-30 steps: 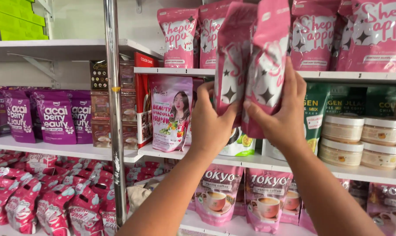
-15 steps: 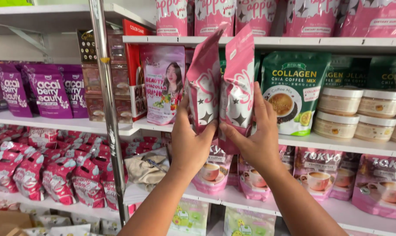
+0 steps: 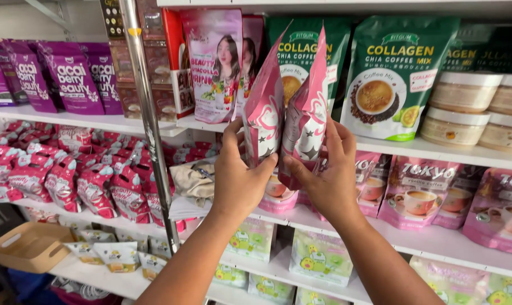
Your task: The person wipes a shelf with a cloth and then repeatedly picks up pink pouches from the shelf, placing them onto a white plastic stool below. The person continues to organize the items on the shelf and the stool throughout the video.
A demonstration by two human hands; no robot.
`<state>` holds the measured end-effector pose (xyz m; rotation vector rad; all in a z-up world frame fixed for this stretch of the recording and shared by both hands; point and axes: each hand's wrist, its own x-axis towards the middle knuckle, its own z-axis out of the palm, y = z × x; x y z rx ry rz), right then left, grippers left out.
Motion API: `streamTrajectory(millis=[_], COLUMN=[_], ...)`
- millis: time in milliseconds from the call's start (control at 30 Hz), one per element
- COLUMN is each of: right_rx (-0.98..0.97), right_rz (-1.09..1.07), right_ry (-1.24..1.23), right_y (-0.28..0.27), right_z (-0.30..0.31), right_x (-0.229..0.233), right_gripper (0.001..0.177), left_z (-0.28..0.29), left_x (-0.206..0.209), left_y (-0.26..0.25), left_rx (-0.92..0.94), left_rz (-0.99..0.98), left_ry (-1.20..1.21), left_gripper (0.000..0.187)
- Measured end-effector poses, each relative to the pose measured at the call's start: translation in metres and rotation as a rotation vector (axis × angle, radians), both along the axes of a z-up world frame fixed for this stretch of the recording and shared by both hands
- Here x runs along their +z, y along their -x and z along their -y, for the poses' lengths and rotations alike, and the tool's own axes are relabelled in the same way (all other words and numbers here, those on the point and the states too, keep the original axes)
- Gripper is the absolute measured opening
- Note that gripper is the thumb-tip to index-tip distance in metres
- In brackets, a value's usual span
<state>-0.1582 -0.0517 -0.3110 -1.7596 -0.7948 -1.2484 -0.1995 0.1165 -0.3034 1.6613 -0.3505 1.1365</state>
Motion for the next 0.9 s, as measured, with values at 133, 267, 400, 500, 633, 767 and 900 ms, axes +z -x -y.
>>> streamTrajectory(millis=[133,267,400,500,633,767,900], right_rx=[0.0,-0.007,0.017,0.018,-0.022,0.008,0.091], right_rz=[-0.039,-0.119,-0.075,-0.099,-0.116,-0.207,-0.277], right_ry=[0.009,-0.009,-0.003,-0.018,-0.029,-0.072,-0.159], right_y=[0.01,0.02,0.037,0.051,0.063,0.076,0.083], right_z=[-0.006,-0.018,-0.035,-0.053,-0.082,-0.112,-0.138], right_x=[-0.009,-0.017,-0.027,-0.036,-0.054,-0.072,-0.098], right_gripper=[0.101,0.101,0.099,0.097,0.096,0.097,0.093], left_z=[-0.007,-0.018,-0.039,-0.058,-0.086,-0.116,-0.14], left_x=[-0.005,-0.012,-0.024,-0.026,-0.039,-0.056,-0.074], left_y=[0.01,0.014,0.024,0.041,0.052,0.055,0.059], left_rx=[0.018,-0.089,-0.164,-0.096,-0.128,-0.15,-0.122], left_rz=[-0.036,0.02,0.004,-0.051,-0.142,-0.171,-0.136], left_ry=[-0.049,-0.023,-0.009,-0.056,-0.023,-0.037,-0.083], left_gripper=[0.074,0.071,0.074,0.075,0.075,0.073,0.074])
